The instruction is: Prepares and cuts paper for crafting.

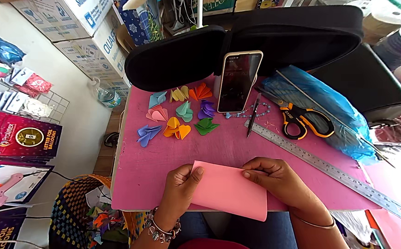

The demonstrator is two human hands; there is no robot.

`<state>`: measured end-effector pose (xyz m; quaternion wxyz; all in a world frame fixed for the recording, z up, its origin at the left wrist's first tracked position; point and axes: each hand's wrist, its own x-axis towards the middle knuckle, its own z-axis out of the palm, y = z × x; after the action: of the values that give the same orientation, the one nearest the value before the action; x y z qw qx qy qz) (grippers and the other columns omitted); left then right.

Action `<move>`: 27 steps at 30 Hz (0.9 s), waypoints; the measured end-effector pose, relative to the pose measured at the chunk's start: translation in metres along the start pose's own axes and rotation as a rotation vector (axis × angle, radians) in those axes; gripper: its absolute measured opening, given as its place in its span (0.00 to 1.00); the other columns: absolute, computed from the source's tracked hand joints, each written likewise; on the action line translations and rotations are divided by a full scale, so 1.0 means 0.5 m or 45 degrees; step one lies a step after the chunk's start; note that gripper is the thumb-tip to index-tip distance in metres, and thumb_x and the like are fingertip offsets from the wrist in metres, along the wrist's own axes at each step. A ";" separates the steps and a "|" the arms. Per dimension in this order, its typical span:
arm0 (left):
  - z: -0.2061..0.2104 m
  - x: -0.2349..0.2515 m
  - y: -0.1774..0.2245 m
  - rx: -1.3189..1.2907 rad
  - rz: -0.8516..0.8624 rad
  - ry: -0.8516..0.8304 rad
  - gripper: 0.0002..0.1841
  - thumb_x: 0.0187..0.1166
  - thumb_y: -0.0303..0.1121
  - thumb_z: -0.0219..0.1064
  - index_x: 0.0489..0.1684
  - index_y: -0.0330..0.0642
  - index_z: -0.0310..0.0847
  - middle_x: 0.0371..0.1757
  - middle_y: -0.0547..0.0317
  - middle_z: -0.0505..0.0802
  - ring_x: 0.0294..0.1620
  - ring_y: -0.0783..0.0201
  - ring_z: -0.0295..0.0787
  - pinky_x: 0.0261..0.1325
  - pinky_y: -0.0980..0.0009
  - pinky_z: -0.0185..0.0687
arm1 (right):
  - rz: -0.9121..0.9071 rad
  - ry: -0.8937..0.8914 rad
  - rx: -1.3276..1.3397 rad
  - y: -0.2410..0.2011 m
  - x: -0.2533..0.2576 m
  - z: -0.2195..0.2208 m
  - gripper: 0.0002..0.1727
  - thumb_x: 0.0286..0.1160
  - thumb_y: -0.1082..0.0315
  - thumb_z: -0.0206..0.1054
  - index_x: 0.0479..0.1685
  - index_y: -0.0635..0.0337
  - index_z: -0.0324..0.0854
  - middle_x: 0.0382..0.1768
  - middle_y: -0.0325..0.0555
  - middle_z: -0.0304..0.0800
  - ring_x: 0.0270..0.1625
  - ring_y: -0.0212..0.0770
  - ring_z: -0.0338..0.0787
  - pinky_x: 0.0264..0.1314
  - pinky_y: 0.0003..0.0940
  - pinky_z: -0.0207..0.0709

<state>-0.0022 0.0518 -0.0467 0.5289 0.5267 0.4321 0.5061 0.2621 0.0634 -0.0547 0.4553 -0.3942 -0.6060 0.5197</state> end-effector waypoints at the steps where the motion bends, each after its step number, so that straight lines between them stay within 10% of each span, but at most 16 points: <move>1: 0.000 0.000 0.000 -0.004 0.000 0.000 0.08 0.85 0.28 0.64 0.38 0.39 0.90 0.30 0.67 0.95 0.31 0.77 0.93 0.38 0.79 0.90 | 0.001 0.001 0.000 0.000 0.000 0.000 0.03 0.74 0.67 0.74 0.41 0.52 0.92 0.31 0.26 0.94 0.32 0.18 0.90 0.37 0.13 0.83; 15: -0.001 0.001 -0.002 0.013 0.024 -0.009 0.08 0.84 0.28 0.64 0.39 0.38 0.90 0.31 0.66 0.95 0.31 0.76 0.92 0.39 0.79 0.90 | 0.005 -0.023 0.033 -0.001 0.002 -0.002 0.04 0.74 0.69 0.74 0.42 0.54 0.92 0.32 0.27 0.95 0.32 0.19 0.90 0.38 0.14 0.84; 20: 0.006 -0.008 0.010 0.094 0.123 -0.067 0.08 0.84 0.30 0.65 0.37 0.39 0.90 0.29 0.69 0.94 0.31 0.80 0.91 0.37 0.82 0.88 | -0.187 0.150 -0.780 -0.058 -0.008 0.008 0.17 0.76 0.49 0.69 0.53 0.48 0.91 0.54 0.33 0.93 0.61 0.31 0.84 0.63 0.30 0.76; 23: 0.022 -0.025 0.020 0.191 0.290 -0.168 0.10 0.84 0.33 0.67 0.36 0.36 0.89 0.28 0.69 0.92 0.29 0.86 0.85 0.36 0.87 0.82 | -0.304 0.147 -0.942 -0.100 -0.022 0.040 0.17 0.78 0.47 0.67 0.52 0.46 0.91 0.49 0.33 0.93 0.57 0.36 0.86 0.59 0.40 0.76; 27: 0.039 -0.040 0.037 0.244 0.432 -0.273 0.12 0.86 0.34 0.65 0.40 0.33 0.89 0.27 0.64 0.91 0.28 0.87 0.82 0.35 0.90 0.77 | -0.353 0.097 -0.856 -0.111 -0.039 0.073 0.11 0.80 0.52 0.66 0.42 0.42 0.92 0.42 0.25 0.92 0.53 0.26 0.85 0.56 0.29 0.74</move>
<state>0.0133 0.0283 -0.0282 0.4265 0.6907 0.3246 0.4855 0.2321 0.0266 -0.0043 0.3888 -0.4550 -0.7732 0.2097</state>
